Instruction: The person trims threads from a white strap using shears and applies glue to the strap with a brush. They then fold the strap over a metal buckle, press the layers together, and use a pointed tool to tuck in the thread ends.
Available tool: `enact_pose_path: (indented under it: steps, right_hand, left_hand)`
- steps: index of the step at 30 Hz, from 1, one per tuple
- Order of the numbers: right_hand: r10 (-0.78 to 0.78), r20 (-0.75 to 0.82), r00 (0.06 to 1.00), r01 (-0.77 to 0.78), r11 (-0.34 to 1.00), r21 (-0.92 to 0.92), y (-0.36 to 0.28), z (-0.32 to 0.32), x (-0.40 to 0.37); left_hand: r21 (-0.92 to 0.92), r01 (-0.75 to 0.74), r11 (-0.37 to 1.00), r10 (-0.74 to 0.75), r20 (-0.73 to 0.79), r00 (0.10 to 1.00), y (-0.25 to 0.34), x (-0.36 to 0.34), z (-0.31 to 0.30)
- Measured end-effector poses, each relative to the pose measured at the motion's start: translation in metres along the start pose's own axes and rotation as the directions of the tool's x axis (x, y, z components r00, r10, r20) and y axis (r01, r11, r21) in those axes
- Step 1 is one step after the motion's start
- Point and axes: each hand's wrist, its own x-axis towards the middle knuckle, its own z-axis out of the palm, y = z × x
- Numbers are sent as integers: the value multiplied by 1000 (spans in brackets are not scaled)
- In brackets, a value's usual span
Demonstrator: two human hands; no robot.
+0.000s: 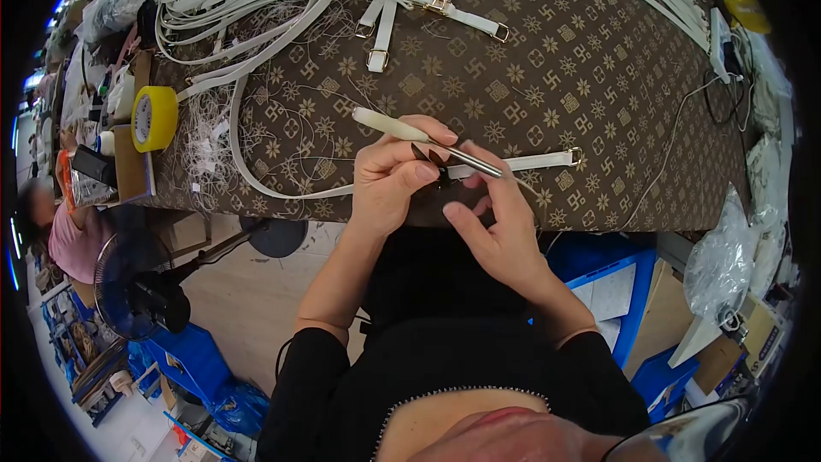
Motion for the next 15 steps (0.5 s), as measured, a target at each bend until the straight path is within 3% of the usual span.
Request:
enact_pose_path:
  steps: [2, 6, 8, 9, 11, 12, 14, 15]
  right_hand:
    - [157, 223, 962, -183, 978, 97, 5, -2, 7]
    - [146, 302, 942, -218, 951, 220, 4, 1, 7]
    - [38, 287, 957, -64, 995, 79, 2, -2, 1]
    - [43, 289, 956, -68, 995, 76, 2, -5, -3]
    - [-89, 143, 986, 23, 914, 405, 3, -14, -12]
    - [-120, 121, 985, 62, 913, 403, 2, -27, -14]
    - [70, -60, 996, -27, 841, 541, -5, -41, -7]
    - [83, -25, 996, -62, 885, 461, 6, -55, 0]
  left_hand:
    - [97, 27, 995, -27, 5, 1000, 1, -1, -3]
    - [138, 37, 990, -43, 46, 998, 1, -3, -1]
    - [226, 124, 966, -135, 36, 990, 8, -4, 5]
    - [222, 127, 967, -137, 32, 990, 11, -4, 5]
    - [341, 26, 940, -40, 36, 999, 16, -3, 4]
    - [425, 2, 905, -21, 40, 999, 18, -6, 5]
    - [497, -44, 867, 6, 78, 997, 21, -15, 4]
    - [567, -98, 818, 33, 125, 992, 21, -18, 3]
